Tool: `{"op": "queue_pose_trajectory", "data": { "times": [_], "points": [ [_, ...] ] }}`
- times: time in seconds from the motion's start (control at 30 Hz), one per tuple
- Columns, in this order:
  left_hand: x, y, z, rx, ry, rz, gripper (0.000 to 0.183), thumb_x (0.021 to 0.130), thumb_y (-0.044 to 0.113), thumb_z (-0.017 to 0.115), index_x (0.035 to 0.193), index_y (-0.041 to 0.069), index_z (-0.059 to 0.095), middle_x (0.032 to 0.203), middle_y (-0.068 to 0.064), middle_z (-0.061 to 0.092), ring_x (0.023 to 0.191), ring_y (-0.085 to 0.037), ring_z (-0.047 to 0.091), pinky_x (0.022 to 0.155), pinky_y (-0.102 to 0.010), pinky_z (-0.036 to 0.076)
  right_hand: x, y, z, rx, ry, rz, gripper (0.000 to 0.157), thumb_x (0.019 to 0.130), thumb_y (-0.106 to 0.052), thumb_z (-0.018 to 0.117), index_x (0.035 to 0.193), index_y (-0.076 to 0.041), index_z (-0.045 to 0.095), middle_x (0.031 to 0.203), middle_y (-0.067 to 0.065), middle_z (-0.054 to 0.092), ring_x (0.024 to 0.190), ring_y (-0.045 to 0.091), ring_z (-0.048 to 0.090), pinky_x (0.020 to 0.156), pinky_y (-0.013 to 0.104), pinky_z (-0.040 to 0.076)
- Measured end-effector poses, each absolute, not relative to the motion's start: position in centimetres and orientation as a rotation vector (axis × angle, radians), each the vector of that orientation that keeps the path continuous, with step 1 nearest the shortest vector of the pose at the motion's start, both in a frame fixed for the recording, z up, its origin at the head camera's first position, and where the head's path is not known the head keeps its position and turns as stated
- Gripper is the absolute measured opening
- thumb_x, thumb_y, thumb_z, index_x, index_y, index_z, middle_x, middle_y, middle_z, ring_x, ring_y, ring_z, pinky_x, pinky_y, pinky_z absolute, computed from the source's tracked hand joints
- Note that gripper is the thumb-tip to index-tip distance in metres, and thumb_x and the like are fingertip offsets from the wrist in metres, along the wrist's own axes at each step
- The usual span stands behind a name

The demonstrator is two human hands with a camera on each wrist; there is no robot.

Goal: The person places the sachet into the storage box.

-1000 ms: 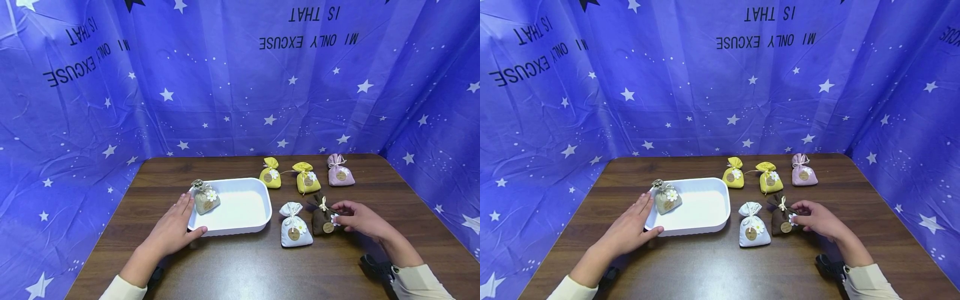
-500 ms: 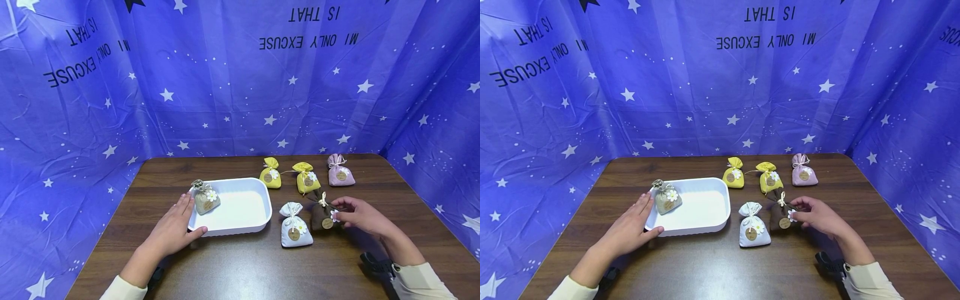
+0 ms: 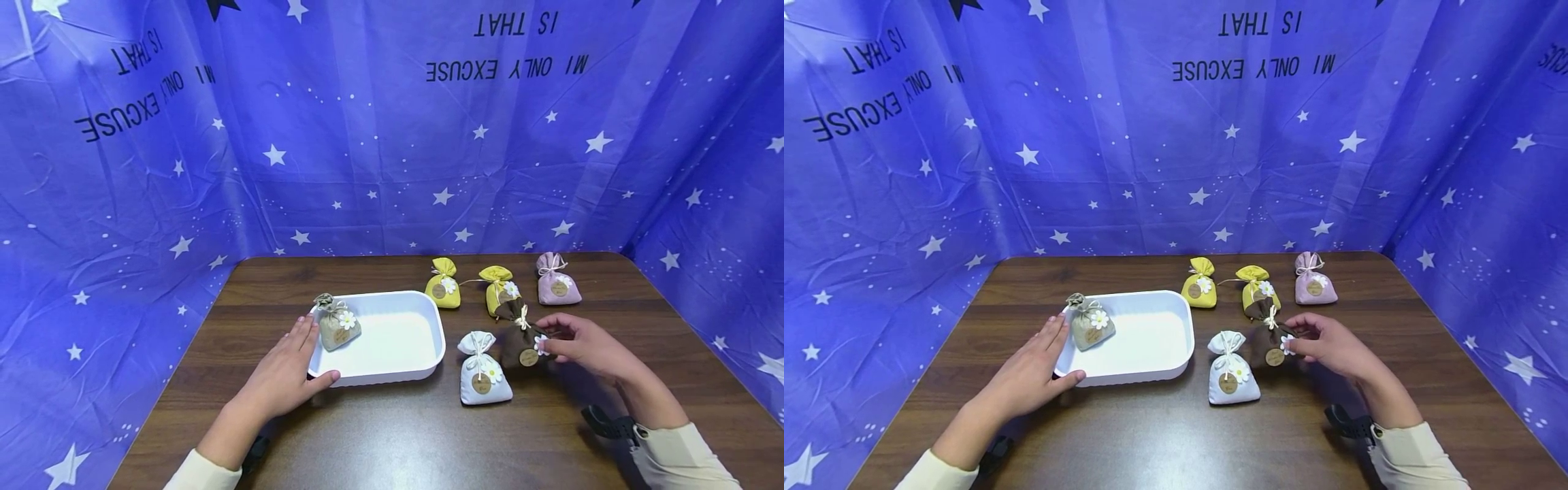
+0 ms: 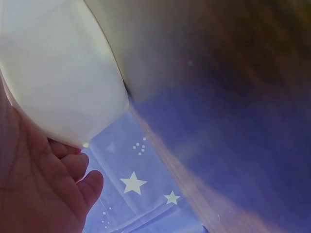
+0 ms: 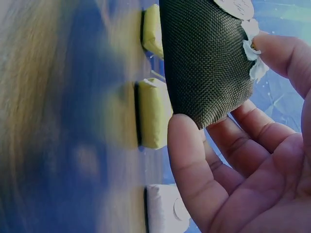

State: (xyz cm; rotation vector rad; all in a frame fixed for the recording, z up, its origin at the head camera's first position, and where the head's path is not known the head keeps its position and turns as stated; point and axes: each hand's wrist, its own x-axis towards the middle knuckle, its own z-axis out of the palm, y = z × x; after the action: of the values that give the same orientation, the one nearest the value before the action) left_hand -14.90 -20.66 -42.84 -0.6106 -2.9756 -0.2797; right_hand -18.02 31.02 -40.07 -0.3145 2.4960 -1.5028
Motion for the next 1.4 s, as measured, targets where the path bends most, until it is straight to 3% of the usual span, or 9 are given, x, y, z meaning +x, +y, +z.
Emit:
{"op": "queue_pose_trajectory", "data": {
  "times": [0.83,1.4],
  "points": [
    [-15.0,-20.7,-43.0,-0.607,-2.968,-0.288,0.1,0.092,0.068,0.05,0.149,-0.012,0.031,0.158,-0.027,0.024,0.147,-0.04,0.021,0.116,-0.053,0.028,-19.5,28.7,-39.3,-0.407,2.51,-1.487,0.04,0.089,-0.009,0.071,0.122,0.01,0.056,0.106,0.018,0.066,0.088,0.013,0.065,0.071,0.042,0.059],
    [-15.1,-20.7,-43.0,-0.608,-2.983,-0.288,0.1,0.092,0.068,0.052,0.149,-0.012,0.032,0.159,-0.026,0.023,0.147,-0.04,0.02,0.116,-0.052,0.026,-20.3,26.8,-38.5,-0.443,2.453,-1.527,0.039,0.09,-0.007,0.069,0.122,0.01,0.055,0.103,0.016,0.065,0.087,0.014,0.063,0.069,0.035,0.059]
  ]
}}
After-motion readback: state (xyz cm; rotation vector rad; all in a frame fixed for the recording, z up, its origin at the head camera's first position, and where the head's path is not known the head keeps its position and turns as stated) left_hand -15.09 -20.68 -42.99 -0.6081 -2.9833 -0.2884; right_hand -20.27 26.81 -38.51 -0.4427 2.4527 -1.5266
